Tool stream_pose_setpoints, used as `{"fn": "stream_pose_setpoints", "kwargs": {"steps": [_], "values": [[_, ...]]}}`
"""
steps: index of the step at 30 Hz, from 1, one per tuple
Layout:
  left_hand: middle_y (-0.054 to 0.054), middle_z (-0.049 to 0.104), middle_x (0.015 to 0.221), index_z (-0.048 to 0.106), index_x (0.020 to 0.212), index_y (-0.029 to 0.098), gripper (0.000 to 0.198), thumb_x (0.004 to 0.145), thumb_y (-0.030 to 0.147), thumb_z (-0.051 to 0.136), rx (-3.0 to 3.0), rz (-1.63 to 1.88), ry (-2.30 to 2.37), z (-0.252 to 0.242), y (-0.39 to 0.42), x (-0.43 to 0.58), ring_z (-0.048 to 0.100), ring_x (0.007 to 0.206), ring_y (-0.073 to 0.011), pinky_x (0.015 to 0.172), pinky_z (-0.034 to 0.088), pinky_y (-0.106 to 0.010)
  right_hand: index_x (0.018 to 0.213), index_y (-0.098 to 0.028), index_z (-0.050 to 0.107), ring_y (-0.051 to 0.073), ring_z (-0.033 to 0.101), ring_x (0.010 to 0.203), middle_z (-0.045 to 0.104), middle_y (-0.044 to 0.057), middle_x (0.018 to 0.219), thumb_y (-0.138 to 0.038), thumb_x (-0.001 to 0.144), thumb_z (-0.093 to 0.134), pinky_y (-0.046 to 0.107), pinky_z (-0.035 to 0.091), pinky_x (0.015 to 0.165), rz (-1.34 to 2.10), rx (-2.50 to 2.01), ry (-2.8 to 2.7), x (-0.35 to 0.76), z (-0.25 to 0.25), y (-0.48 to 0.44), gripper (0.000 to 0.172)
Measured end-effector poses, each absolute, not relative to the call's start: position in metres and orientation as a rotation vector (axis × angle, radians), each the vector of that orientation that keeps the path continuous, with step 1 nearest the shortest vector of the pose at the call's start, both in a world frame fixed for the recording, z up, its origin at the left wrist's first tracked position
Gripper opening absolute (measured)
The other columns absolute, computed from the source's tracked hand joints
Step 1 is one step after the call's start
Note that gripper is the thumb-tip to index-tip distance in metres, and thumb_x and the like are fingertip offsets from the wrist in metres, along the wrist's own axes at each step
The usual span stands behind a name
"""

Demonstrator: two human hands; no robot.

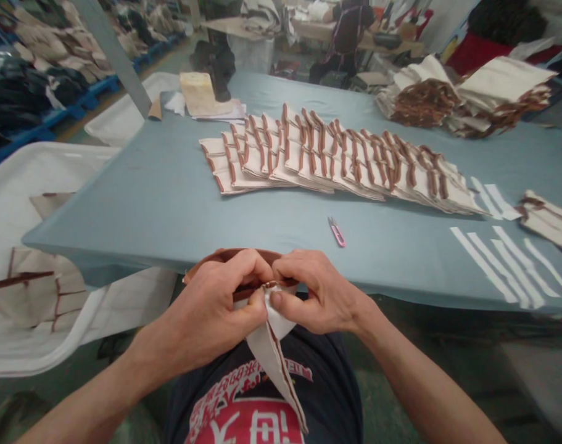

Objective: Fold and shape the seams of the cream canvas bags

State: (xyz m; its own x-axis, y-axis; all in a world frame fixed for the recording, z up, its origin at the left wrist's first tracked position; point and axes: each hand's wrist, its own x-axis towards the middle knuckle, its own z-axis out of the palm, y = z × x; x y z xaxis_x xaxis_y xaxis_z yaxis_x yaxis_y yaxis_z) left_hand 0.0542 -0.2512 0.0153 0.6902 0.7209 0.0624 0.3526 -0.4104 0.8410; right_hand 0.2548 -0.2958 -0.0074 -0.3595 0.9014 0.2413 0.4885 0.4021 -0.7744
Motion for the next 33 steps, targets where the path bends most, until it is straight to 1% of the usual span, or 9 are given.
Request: {"fn": "stream_pose_setpoints", "kwargs": {"steps": [4,9,12,15,22,25,28,31,33], "values": [[0.004,0.069,0.067,0.062,0.081,0.021,0.011,0.082,0.012,0.056,2.127,0.643,0.776,0.01,-0.251,0.056,0.059,0.055,-0.0115,0.052,0.041,-0.021,0.065,-0.023,0.036,0.011,0.031,0.057,0.033,-0.007,0.062,-0.031,0.087,0.053,0.027,0.023,0.056,1.056,-1.229,-1.78,0.252,-0.008,-0.299,0.029],[0.003,0.068,0.071,0.057,0.089,0.021,0.024,0.082,0.0,0.048,2.392,0.903,0.458,-0.009,-0.246,0.057,0.059,0.055,-0.0112,0.053,0.042,-0.023,0.063,-0.023,0.043,0.009,0.029,0.055,0.034,-0.008,0.058,-0.03,0.077,0.059,0.023,0.024,0.051,1.422,-1.182,-1.342,0.242,-0.016,-0.305,0.022],[0.004,0.063,0.066,0.052,0.093,0.024,0.026,0.083,0.0,0.048,2.483,1.057,0.238,-0.028,-0.237,0.055,0.057,0.054,-0.0135,0.054,0.042,-0.026,0.067,-0.022,0.049,0.009,0.029,0.053,0.038,-0.008,0.058,-0.031,0.074,0.063,0.022,0.025,0.05,1.64,-1.1,-1.075,0.233,-0.028,-0.311,0.019],[0.003,0.064,0.067,0.052,0.1,0.024,0.028,0.084,0.002,0.049,2.527,1.05,0.131,-0.045,-0.23,0.053,0.056,0.054,-0.0145,0.053,0.04,-0.028,0.067,-0.021,0.049,0.008,0.028,0.051,0.039,-0.008,0.057,-0.035,0.073,0.066,0.022,0.024,0.048,1.726,-0.995,-0.9,0.226,-0.043,-0.313,0.023],[0.003,0.067,0.07,0.053,0.101,0.023,0.027,0.084,0.003,0.048,2.501,0.999,0.252,-0.048,-0.234,0.048,0.061,0.056,-0.0133,0.056,0.043,-0.026,0.064,-0.021,0.049,0.008,0.028,0.05,0.037,-0.008,0.055,-0.032,0.071,0.058,0.022,0.023,0.047,1.661,-1.137,-0.985,0.226,-0.037,-0.308,0.016],[-0.001,0.072,0.082,0.057,0.104,0.021,0.023,0.084,0.01,0.051,2.423,0.815,0.463,-0.033,-0.24,0.043,0.068,0.068,-0.0147,0.065,0.051,-0.026,0.065,-0.021,0.051,0.008,0.03,0.052,0.039,-0.008,0.057,-0.03,0.071,0.056,0.022,0.025,0.049,1.52,-1.199,-1.12,0.233,-0.027,-0.31,0.012],[-0.003,0.074,0.093,0.061,0.103,0.018,0.021,0.085,0.017,0.05,2.302,0.592,0.51,-0.019,-0.241,0.038,0.07,0.08,-0.0171,0.074,0.053,-0.029,0.066,-0.021,0.051,0.008,0.029,0.051,0.038,-0.008,0.056,-0.028,0.074,0.056,0.022,0.026,0.048,1.39,-1.205,-1.246,0.237,-0.021,-0.313,0.011],[-0.003,0.073,0.092,0.063,0.099,0.018,0.021,0.093,0.02,0.042,2.18,0.488,0.472,-0.011,-0.237,0.036,0.065,0.082,-0.0171,0.076,0.049,-0.03,0.066,-0.02,0.052,0.008,0.03,0.051,0.038,-0.008,0.057,-0.025,0.076,0.055,0.022,0.027,0.049,1.266,-1.194,-1.385,0.237,-0.02,-0.316,0.012],[-0.003,0.071,0.09,0.063,0.094,0.017,0.03,0.101,0.022,0.034,2.107,0.444,0.473,-0.008,-0.234,0.037,0.063,0.081,-0.0168,0.076,0.047,-0.03,0.066,-0.02,0.051,0.008,0.031,0.051,0.04,-0.007,0.057,-0.024,0.077,0.054,0.022,0.027,0.049,1.184,-1.196,-1.459,0.237,-0.019,-0.317,0.012]]}}
